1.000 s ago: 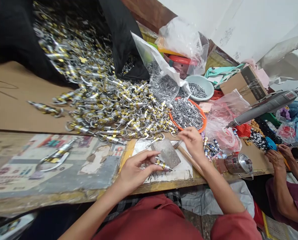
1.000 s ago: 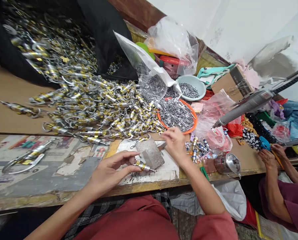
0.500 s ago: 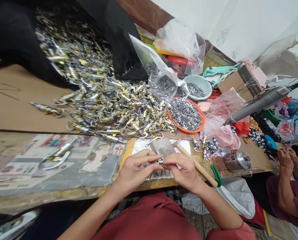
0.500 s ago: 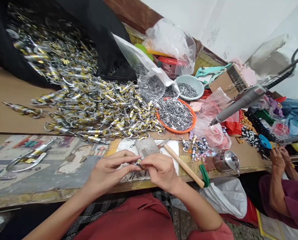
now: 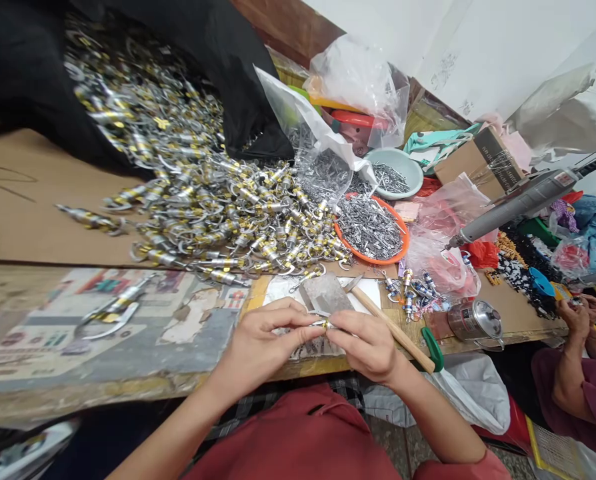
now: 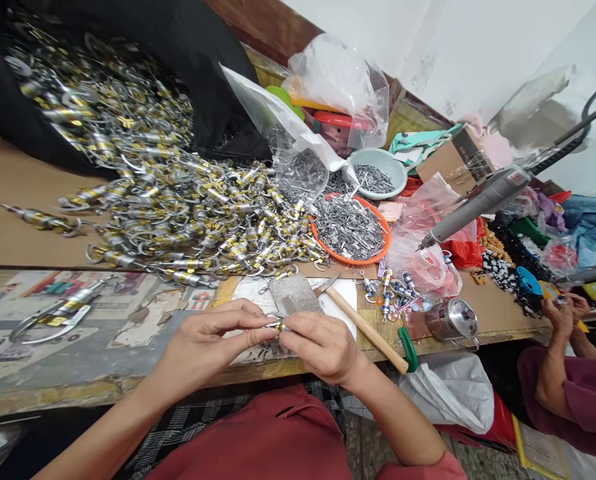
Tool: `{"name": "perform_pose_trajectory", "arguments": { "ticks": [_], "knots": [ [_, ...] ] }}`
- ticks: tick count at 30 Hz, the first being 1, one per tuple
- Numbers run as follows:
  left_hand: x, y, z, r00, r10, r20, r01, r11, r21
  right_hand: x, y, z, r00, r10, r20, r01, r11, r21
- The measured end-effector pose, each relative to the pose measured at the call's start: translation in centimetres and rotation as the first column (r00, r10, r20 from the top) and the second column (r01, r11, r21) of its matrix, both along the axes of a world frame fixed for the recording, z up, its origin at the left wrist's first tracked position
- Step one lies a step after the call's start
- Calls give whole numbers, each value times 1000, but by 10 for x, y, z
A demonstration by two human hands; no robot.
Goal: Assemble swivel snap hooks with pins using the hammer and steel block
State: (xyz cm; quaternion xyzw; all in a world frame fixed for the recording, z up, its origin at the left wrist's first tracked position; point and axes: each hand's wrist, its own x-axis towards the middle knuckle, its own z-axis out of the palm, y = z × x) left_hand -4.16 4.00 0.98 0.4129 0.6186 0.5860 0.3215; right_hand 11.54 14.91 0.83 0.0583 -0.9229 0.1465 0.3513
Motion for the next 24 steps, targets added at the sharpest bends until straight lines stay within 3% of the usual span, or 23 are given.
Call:
{"name": "perform_pose_trajectory", "arguments": {
  "ticks": [4,8,13,16,18,21,23,24],
  "knots": [
    [-3,-2,0,997,-12,-77,16,998,62,-3,-2,2,999,-27,25,28,997,-69],
    [-4,-3,-2,997,-75,14,75,996,39,-4,-7,-3,998,-55,43,64,970,-235],
    [5,-4,-8,972,-19,235,47,992,-114,-6,-12,-7,984,-158,82,178,857,-484],
    [10,-5,-14,937,47,345,9,987,-160,-8,-16,-5,972,-204,116,233,790,-567],
    [11,-5,-19,931,72,358,-20,989,-147,-10,-15,-3,971,-176,159,236,784,-575],
    [7,-4,-25,943,102,316,-60,989,-139,-14,7,1,965,-115,235,226,819,-527],
    [4,-2,-27,949,102,297,-58,986,-153,-20,38,3,932,-245,266,342,837,-427],
    [2,-1,-28,949,97,299,-49,985,-162,-24,57,3,878,-397,267,471,814,-340]
  ]
}}
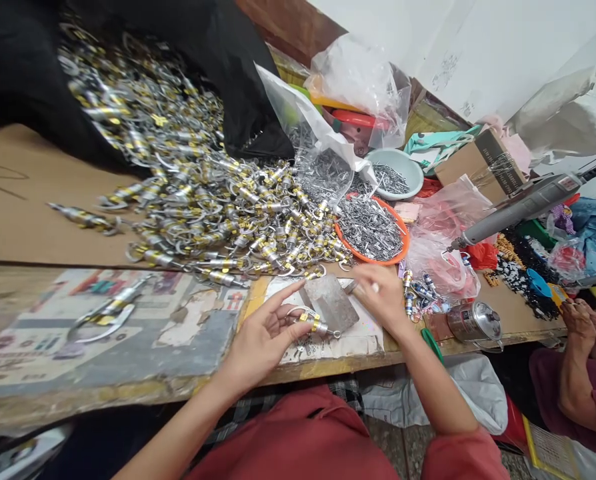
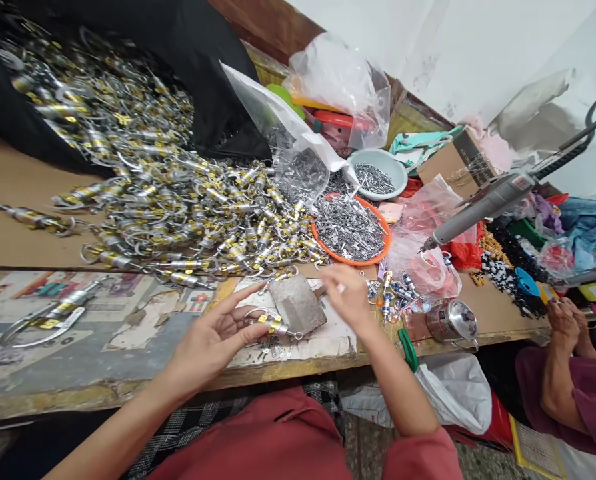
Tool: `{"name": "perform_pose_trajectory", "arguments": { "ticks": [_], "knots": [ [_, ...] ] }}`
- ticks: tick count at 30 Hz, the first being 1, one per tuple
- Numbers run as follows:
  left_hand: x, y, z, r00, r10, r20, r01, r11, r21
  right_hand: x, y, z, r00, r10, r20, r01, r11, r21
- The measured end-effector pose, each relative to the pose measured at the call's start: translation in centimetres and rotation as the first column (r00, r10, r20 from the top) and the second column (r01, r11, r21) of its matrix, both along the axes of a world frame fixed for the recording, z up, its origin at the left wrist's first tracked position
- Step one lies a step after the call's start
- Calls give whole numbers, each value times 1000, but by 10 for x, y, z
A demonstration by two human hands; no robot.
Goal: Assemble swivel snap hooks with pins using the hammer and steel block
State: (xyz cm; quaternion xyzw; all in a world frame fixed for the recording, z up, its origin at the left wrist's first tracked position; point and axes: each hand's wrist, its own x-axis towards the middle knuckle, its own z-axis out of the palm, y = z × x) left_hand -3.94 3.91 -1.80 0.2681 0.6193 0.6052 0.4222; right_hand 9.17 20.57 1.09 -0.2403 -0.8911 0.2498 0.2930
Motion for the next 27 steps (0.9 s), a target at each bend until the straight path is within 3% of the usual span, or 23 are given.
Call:
{"name": "perform_pose_trajectory", "arguments": {
  "ticks": [2,3,6,11,16,18,19,21,23,27],
  "knots": [
    [-2,2,1,999,-42,30,42,999,-17,-9,37,-2,949,-250,192,221,962,158],
    [-3,4,2,996,-69,54,70,997,-19,-14,52,-4,909,-296,293,245,949,198],
    [-5,7,5,980,-145,138,147,989,-8,-27,81,-12,866,-307,394,240,947,212],
    [-9,12,8,925,-214,313,223,975,7,-35,90,-11,892,-282,353,242,958,153],
    [-15,16,4,894,-214,393,227,974,14,-23,58,4,945,-229,234,231,973,20],
    [-15,16,3,890,-224,398,232,972,27,-16,29,7,972,-87,216,112,988,-104],
    [-15,16,3,888,-226,400,233,972,33,-13,13,7,981,51,187,-11,978,-210],
    [-15,16,2,885,-227,405,230,972,42,-7,-13,8,944,271,190,-211,934,-288],
    [-15,15,0,885,-231,404,230,972,52,-5,-30,7,892,382,240,-319,910,-265],
    [-15,15,-3,889,-247,386,238,969,72,-9,-35,5,874,388,293,-353,921,-164]
  ]
}}
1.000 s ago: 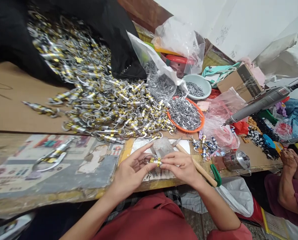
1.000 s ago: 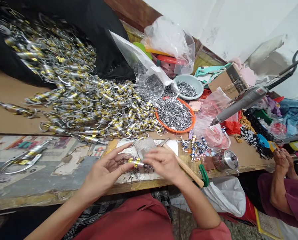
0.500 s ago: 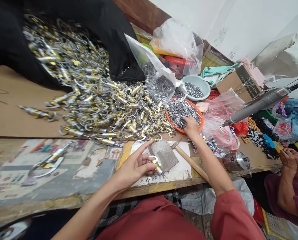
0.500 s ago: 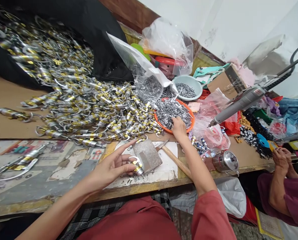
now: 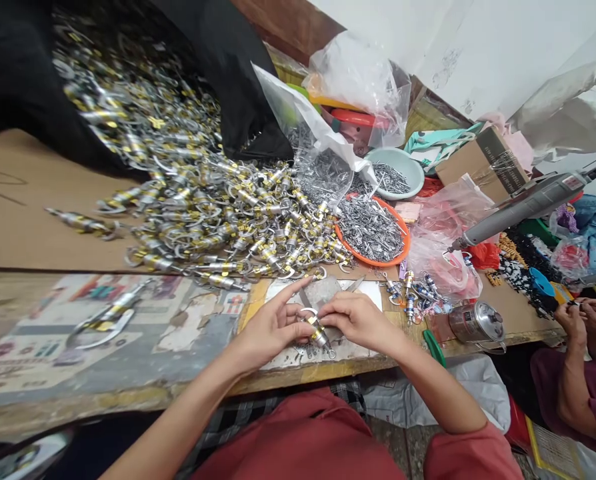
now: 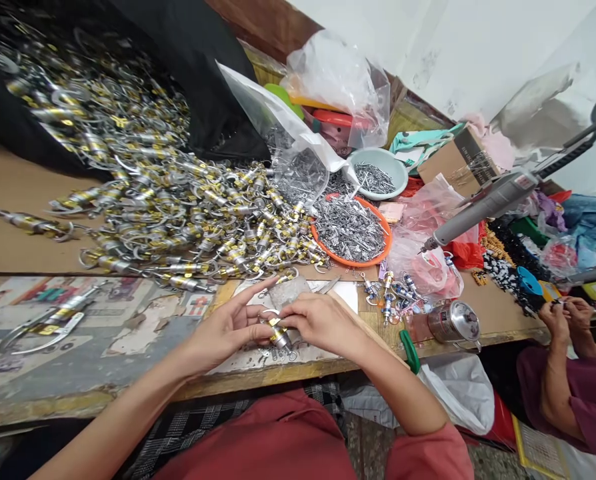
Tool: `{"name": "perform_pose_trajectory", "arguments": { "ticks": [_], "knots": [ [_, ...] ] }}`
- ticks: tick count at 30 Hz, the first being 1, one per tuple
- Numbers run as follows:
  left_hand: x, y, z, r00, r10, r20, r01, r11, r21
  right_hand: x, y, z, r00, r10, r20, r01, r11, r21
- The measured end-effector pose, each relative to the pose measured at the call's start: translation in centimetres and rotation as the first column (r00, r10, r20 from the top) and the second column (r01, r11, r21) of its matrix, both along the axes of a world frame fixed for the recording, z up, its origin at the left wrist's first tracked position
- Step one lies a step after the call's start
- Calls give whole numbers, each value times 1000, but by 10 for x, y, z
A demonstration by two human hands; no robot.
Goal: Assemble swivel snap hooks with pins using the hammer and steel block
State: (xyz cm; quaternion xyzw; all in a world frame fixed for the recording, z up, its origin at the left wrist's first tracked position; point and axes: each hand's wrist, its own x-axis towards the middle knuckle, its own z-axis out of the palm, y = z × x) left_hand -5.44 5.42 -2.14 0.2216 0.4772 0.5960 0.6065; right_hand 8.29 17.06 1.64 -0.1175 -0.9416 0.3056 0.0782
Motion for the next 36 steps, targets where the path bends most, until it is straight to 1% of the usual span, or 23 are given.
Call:
{"name": "perform_pose_trajectory", "arguments": {
  "ticks": [3,5,6,8,9,11,12,14,17,19,22,27,29,31,32,33,35,36],
  "knots": [
    [0,0,-1,1000,-11,3,11,1000,5,-2,-1,-5,996,-31,-85,37,996,78],
    [1,0,-1,1000,-4,10,4,1000,4,0,-6,-10,986,-31,-161,64,976,207],
    [1,0,-1,1000,2,14,-2,1000,5,2,-10,-12,981,-18,-195,75,953,292],
    [1,0,-1,1000,13,21,-14,1000,8,6,-17,-15,971,24,-238,89,886,455],
    [1,0,-1,1000,19,24,-19,1000,8,8,-20,-16,969,43,-242,91,852,515],
    [1,0,-1,999,27,27,-27,1000,3,11,-25,-16,969,63,-239,91,806,584],
    [1,0,-1,999,31,26,-31,1000,-1,12,-26,-16,968,68,-244,94,797,597],
    [1,1,-1,999,34,20,-34,999,-8,12,-27,-15,954,69,-293,122,803,584],
    [1,1,-2,1000,31,4,-31,999,-11,9,-27,-17,917,61,-393,166,839,518],
    [1,1,-1,999,33,-11,-33,999,-9,8,-27,-19,910,46,-413,177,857,485],
    [2,0,-1,999,38,-24,-39,999,-13,10,-31,-22,927,4,-374,185,864,467],
    [2,-1,-1,997,66,-36,-68,996,-49,17,-50,-22,953,-91,-288,221,861,458],
    [2,-1,-1,997,69,-36,-71,996,-56,20,-54,-22,961,-134,-244,232,870,434],
    [2,0,-1,997,62,-34,-64,996,-59,26,-49,-23,958,-172,-231,250,895,370],
    [2,0,-1,998,60,-35,-62,996,-62,30,-44,-24,947,-199,-253,278,903,329],
    [2,0,0,998,58,-39,-60,996,-68,36,-38,-24,927,-241,-288,324,901,288],
    [1,0,2,997,57,-52,-61,995,-82,48,-24,-24,870,-344,-353,432,877,211],
    [1,0,3,997,54,-58,-58,995,-86,52,-18,-22,851,-386,-356,465,868,173]
  ]
}}
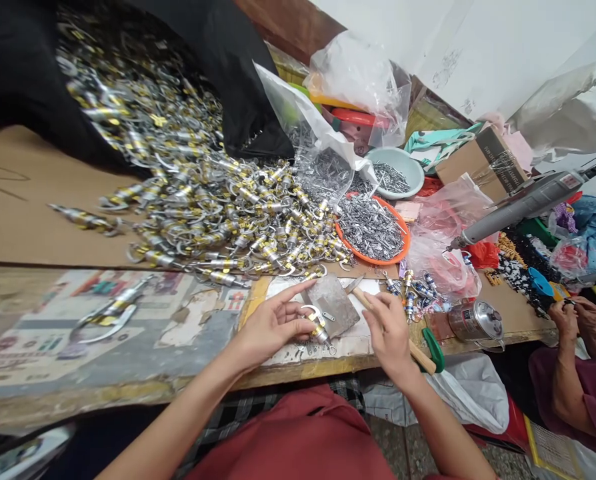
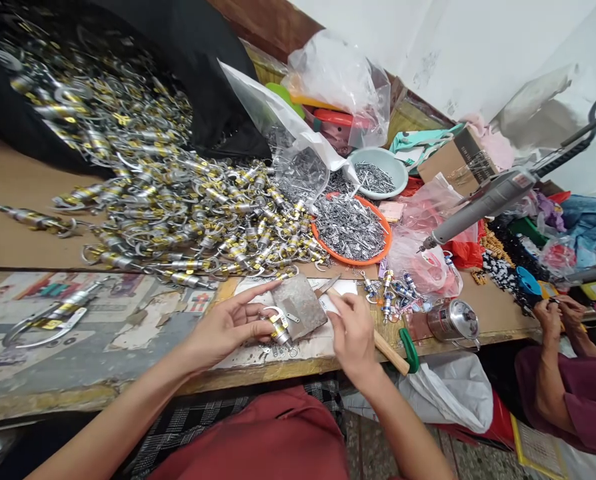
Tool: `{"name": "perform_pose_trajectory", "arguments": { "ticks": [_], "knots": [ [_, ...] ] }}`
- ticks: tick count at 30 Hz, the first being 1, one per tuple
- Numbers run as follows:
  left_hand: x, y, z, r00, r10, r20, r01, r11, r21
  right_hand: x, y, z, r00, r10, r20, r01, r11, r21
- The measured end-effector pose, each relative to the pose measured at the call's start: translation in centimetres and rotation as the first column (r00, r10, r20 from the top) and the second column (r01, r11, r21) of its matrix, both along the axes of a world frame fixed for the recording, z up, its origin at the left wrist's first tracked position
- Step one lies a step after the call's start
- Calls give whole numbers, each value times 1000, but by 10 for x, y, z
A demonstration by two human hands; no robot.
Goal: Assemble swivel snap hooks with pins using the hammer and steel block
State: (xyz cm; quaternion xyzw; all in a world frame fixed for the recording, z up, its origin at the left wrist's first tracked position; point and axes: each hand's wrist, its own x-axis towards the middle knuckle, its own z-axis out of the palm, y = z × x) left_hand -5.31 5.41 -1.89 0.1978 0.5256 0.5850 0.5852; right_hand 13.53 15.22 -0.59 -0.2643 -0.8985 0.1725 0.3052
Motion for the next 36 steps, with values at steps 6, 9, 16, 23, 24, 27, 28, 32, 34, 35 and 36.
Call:
{"name": "perform_pose_trajectory", "arguments": {
  "ticks": [6,9,16,23,24,27,28,32,34,35,36],
  "knots": [
    [0,-1,2,1000,4,5,-4,1000,8,-18,2,11,985,154,76,-147,985,-95],
    [0,-1,1,1000,-5,26,5,1000,24,-38,-5,15,935,211,283,-230,973,33],
    [0,0,1,999,2,33,-2,1000,16,-42,-5,16,872,185,454,-282,947,156],
    [0,2,0,999,-12,43,11,999,34,-49,8,18,975,197,107,-144,916,-374],
    [0,1,0,999,-16,44,14,999,37,-52,8,19,974,208,92,-151,892,-425],
    [0,1,0,999,-22,41,20,999,50,-59,6,23,943,305,132,-214,861,-462],
    [0,1,0,999,-23,40,21,998,55,-60,5,24,932,327,159,-226,863,-451],
    [0,1,1,999,-22,36,19,998,59,-65,3,26,913,321,253,-216,905,-366],
    [1,1,1,999,-20,35,18,998,53,-66,3,25,910,311,275,-214,919,-332],
    [1,1,1,999,-19,37,18,999,51,-66,4,25,910,309,278,-214,922,-323],
    [1,1,1,999,-20,39,18,999,49,-66,4,24,911,307,274,-215,923,-318]
  ]
}}
